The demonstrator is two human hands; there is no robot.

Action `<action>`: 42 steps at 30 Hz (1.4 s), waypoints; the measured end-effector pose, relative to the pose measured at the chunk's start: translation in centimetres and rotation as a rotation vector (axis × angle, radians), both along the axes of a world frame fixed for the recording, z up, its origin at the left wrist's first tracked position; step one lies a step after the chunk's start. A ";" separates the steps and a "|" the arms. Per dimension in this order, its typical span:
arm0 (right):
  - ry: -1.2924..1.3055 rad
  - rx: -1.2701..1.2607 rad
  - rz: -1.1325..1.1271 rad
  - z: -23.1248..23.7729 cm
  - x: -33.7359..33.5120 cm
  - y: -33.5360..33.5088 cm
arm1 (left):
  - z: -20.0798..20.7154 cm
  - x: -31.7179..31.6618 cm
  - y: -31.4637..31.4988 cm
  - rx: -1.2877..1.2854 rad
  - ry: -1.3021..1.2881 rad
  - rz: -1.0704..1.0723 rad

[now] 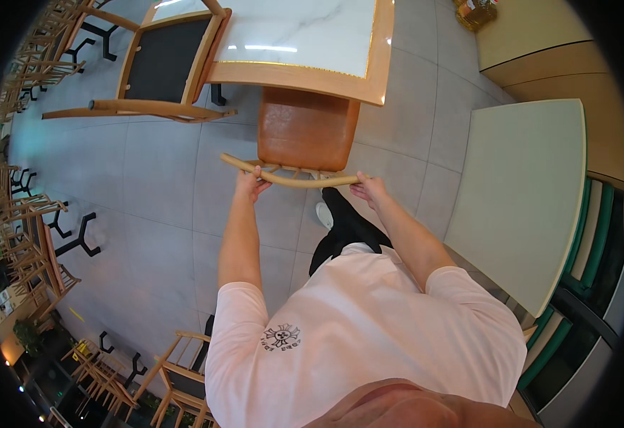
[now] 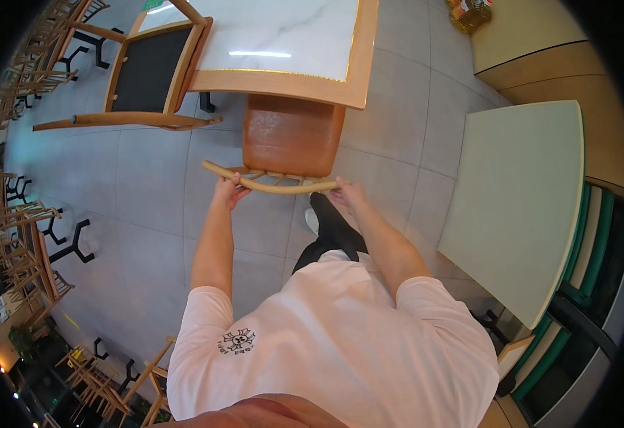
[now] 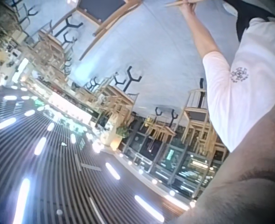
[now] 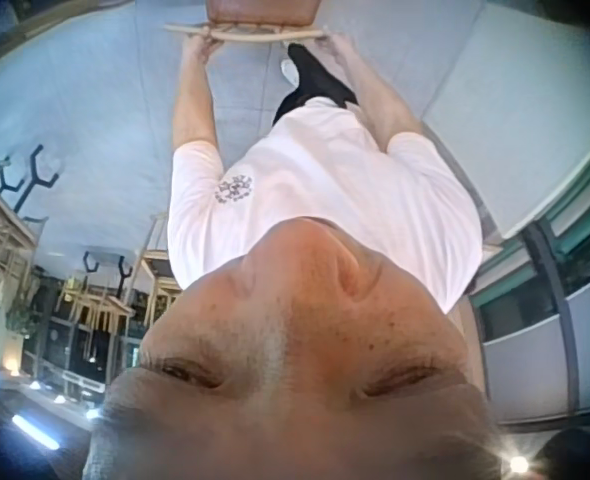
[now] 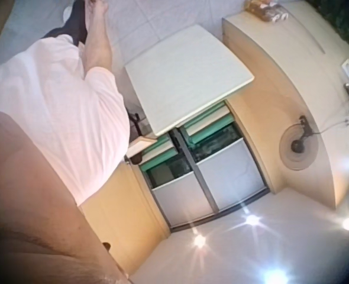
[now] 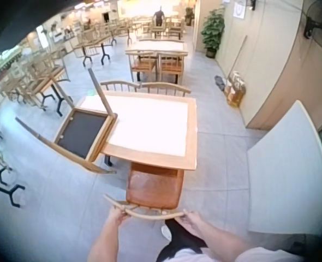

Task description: Moving and placing chairs around tables in a restaurant dining area.

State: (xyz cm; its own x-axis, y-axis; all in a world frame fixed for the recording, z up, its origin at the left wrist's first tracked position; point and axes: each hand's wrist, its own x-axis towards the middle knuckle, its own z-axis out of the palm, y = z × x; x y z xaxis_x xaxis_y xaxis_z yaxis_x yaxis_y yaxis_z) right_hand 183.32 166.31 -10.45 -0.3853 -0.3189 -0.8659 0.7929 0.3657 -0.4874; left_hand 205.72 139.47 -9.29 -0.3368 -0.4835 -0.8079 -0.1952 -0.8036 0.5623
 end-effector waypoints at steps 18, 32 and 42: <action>-0.020 -0.033 -0.076 0.0 -7.0 -6.3 | -0.2 -7.8 -7.2 0.035 0.005 0.004; -0.039 0.050 -0.083 0.0 -8.5 -7.8 | -0.5 -9.3 -7.4 -0.068 -0.137 -0.054; -0.127 0.094 0.401 1.0 -11.1 -7.3 | -0.2 -2.2 -1.8 -0.144 -0.205 -0.160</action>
